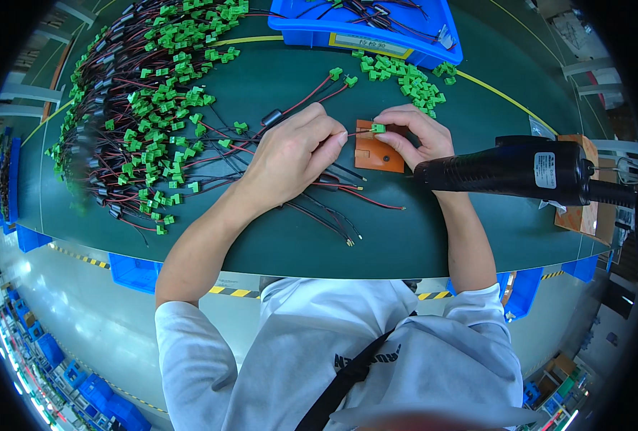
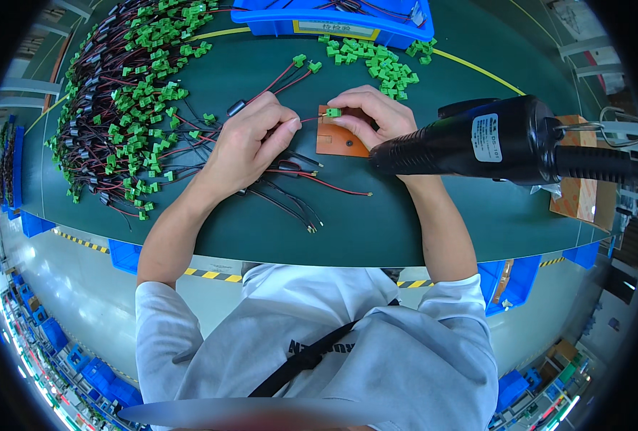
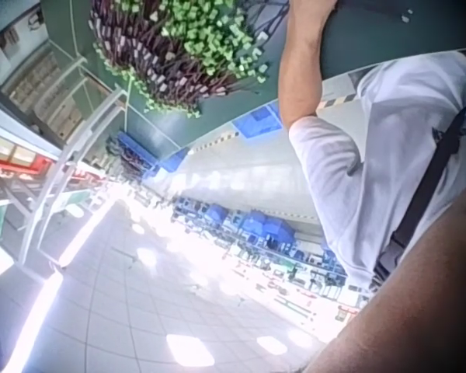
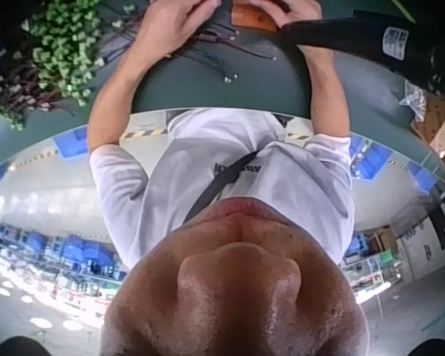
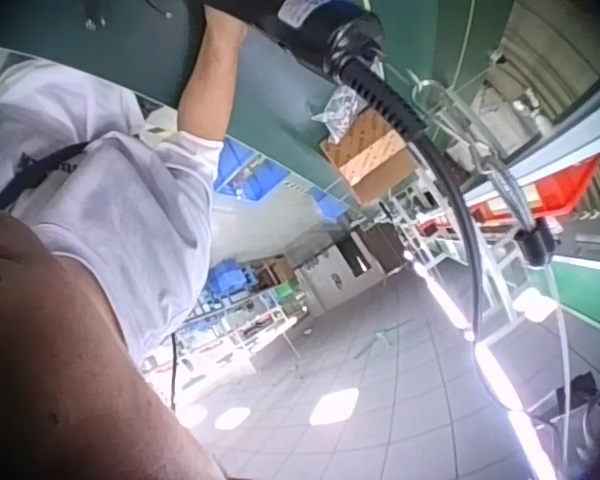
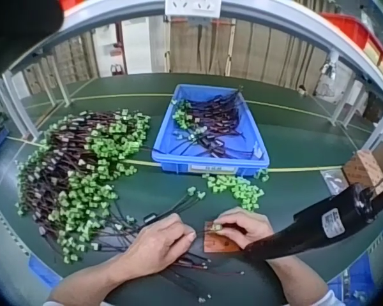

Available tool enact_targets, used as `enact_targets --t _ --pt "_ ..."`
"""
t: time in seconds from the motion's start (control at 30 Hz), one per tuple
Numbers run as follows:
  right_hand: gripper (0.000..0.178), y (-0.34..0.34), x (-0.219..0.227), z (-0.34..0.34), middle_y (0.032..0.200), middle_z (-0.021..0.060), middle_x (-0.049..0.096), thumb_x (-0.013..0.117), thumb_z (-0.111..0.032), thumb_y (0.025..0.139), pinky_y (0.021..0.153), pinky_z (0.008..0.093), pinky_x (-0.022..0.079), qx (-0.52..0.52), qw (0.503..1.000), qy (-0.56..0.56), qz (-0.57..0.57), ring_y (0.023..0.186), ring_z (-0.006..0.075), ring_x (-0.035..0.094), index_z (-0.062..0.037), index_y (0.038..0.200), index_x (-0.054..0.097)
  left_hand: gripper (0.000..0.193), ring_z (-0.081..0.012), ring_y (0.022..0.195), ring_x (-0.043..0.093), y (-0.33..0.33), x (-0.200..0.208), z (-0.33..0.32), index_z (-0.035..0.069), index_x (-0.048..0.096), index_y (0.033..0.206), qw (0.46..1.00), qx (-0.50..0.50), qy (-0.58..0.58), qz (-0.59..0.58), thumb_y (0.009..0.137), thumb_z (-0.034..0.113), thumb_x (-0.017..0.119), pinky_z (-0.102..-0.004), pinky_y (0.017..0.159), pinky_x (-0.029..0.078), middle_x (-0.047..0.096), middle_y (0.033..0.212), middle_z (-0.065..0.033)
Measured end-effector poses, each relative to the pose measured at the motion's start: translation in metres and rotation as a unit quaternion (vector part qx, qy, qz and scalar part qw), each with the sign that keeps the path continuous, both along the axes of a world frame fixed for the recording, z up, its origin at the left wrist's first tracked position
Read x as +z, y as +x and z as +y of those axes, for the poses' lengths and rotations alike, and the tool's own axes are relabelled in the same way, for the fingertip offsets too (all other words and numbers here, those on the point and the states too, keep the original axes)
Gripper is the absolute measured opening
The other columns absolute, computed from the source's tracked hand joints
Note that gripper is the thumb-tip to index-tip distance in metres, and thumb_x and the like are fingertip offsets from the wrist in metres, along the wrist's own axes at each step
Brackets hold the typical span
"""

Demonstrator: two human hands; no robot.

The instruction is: The person assembles wire harnesses by attaching green connectors to the wires, then uses an electric heat gun to shrink heat-shrink tubing around the connections.

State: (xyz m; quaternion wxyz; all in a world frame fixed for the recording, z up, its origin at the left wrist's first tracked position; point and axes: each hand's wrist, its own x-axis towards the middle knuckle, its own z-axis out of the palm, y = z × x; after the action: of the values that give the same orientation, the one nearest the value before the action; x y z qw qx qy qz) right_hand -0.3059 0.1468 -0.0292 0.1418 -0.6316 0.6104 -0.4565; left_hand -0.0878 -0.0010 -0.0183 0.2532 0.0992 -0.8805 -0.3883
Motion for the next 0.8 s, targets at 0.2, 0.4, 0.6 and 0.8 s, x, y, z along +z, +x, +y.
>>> enact_targets --t 0.2,0.4,0.6,0.8 --pt "0.021 -0.019 0.004 0.003 0.107 0.0119 0.075 0.078 0.004 0.088 0.085 0.0317 0.059 0.004 0.998 -0.026 0.048 0.097 0.0227 0.073 -0.0007 0.109 0.075 0.011 -0.0201 0.076 0.056 -0.001 0.0 -0.001 -0.002 0.069 0.101 0.998 -0.01 0.051 -0.018 0.102 0.01 0.068 -0.0334 0.068 0.046 0.059 0.087 -0.0078" --pt "0.022 -0.017 0.006 0.003 0.106 0.0121 0.076 0.077 0.004 0.088 0.086 0.0329 0.058 0.035 0.999 -0.009 -0.015 0.097 0.0234 0.073 -0.0006 0.109 0.077 0.013 -0.0157 0.074 0.054 -0.004 0.003 0.001 -0.002 0.069 0.102 0.992 -0.028 0.115 -0.031 0.103 0.01 0.066 -0.0306 0.066 0.044 0.059 0.087 -0.0061" --pt "0.021 -0.013 0.009 0.002 0.105 0.0121 0.076 0.078 0.002 0.088 0.087 0.0332 0.059 0.051 0.998 0.002 -0.022 0.098 0.0236 0.073 -0.0006 0.109 0.077 0.015 -0.0142 0.075 0.054 -0.006 -0.001 0.002 -0.003 0.069 0.102 0.994 -0.025 0.108 -0.024 0.104 0.011 0.066 -0.0304 0.066 0.044 0.06 0.087 -0.006" --pt "0.021 -0.013 0.007 0.002 0.106 0.0118 0.076 0.08 0.001 0.087 0.087 0.0343 0.059 0.05 0.999 -0.008 -0.001 0.099 0.0243 0.074 -0.0017 0.108 0.077 0.015 -0.0148 0.074 0.054 -0.006 -0.001 0.002 -0.003 0.07 0.102 0.992 -0.016 0.122 -0.025 0.103 0.012 0.066 -0.0306 0.066 0.045 0.061 0.086 -0.0058"
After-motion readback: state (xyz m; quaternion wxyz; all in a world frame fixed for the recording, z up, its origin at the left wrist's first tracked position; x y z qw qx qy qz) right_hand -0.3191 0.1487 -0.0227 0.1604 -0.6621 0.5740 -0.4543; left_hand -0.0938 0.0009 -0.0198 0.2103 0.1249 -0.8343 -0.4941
